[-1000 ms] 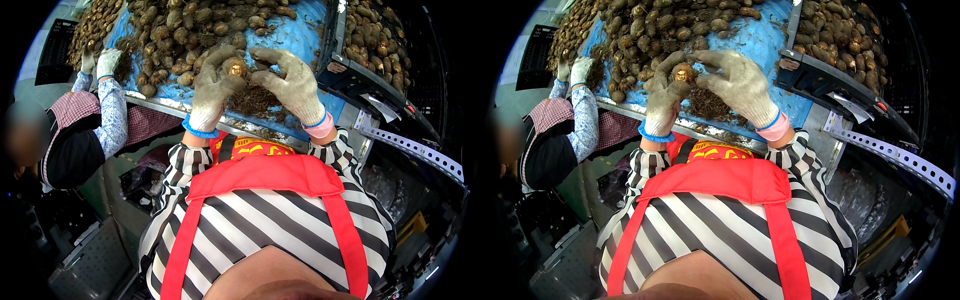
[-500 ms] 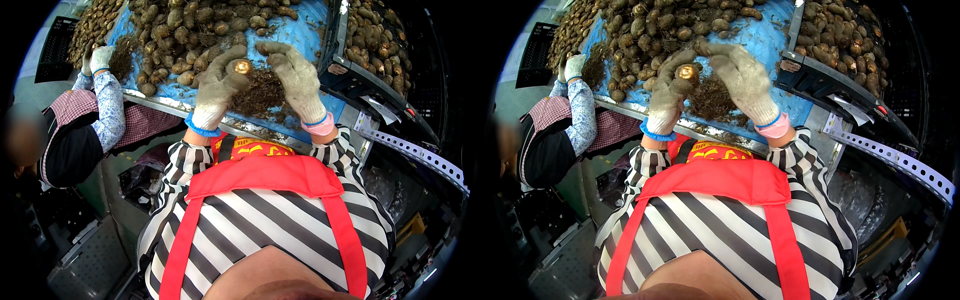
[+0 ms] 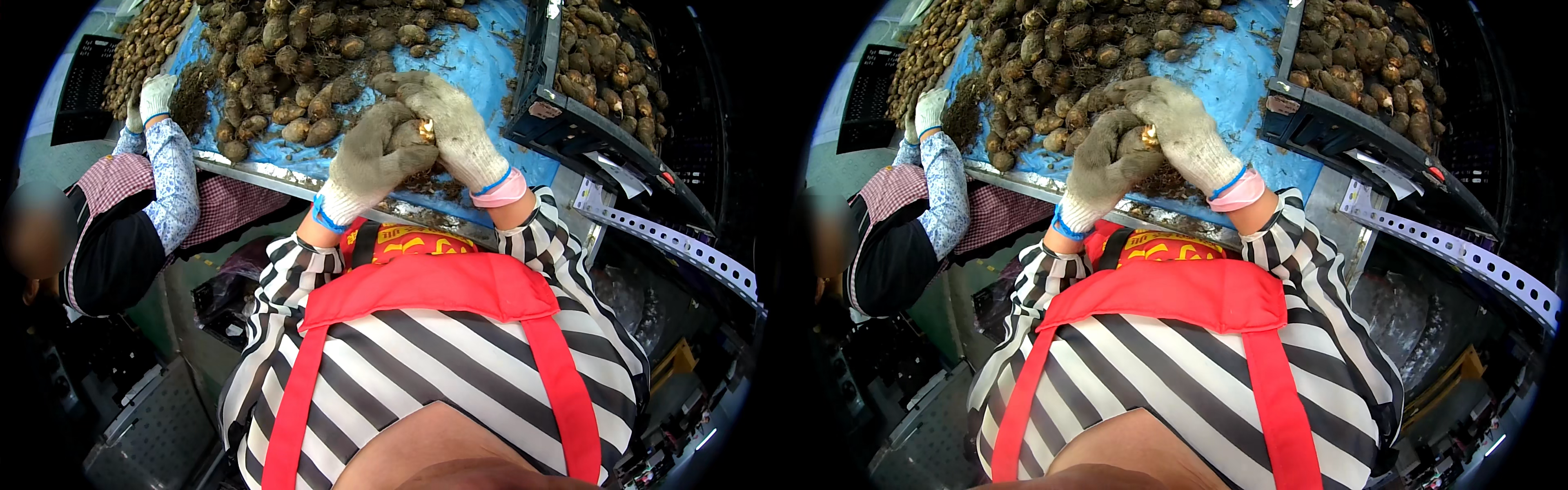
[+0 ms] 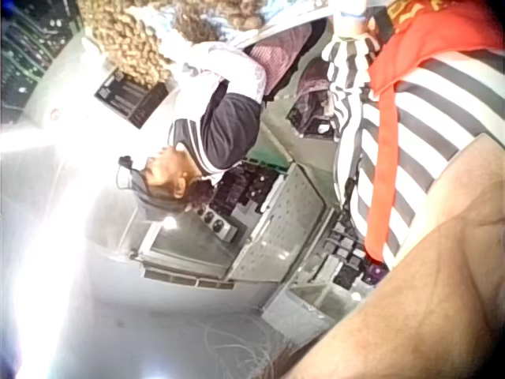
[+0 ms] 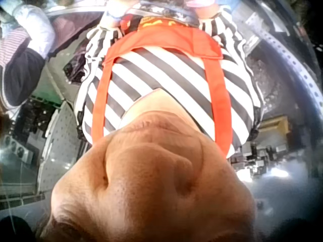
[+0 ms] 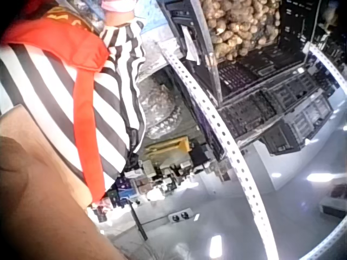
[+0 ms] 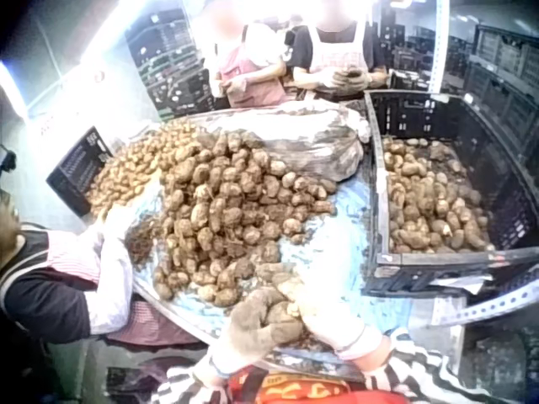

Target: The person cleans and sorts small brown root vegetables by hand, removing soil and debris before placing them into a crate.

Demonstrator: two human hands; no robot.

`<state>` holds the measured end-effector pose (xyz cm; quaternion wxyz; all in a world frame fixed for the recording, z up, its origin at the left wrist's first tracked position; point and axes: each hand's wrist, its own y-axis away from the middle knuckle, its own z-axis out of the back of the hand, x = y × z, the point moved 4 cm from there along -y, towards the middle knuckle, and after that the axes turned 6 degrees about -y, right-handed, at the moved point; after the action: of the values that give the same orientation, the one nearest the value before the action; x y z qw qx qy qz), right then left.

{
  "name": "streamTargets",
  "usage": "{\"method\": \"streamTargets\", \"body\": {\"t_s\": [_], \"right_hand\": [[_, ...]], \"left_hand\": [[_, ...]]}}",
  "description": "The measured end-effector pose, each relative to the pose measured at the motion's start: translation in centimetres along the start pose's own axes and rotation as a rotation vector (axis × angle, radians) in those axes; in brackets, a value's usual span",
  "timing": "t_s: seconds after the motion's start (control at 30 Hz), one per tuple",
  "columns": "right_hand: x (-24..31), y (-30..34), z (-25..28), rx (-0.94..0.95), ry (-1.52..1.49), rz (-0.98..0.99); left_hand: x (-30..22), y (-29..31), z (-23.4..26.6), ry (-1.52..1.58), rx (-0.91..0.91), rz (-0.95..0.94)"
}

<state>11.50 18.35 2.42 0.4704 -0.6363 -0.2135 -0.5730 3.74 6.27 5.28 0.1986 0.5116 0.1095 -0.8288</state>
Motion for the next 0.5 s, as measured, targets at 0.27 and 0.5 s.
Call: {"method": "streamTargets", "body": {"t_s": [0.27,0.5], "right_hand": [[2.0,-2.7,-1.0,0.309,0.257,0.563],[1.4,-2.4,-1.6,0.384,0.339,0.089]], "left_hand": [[4.3,0.4,0.3,0.32,0.213,-0.043],[5.3,0.0,0.3,-0.063,0.281,-0.21]]}}
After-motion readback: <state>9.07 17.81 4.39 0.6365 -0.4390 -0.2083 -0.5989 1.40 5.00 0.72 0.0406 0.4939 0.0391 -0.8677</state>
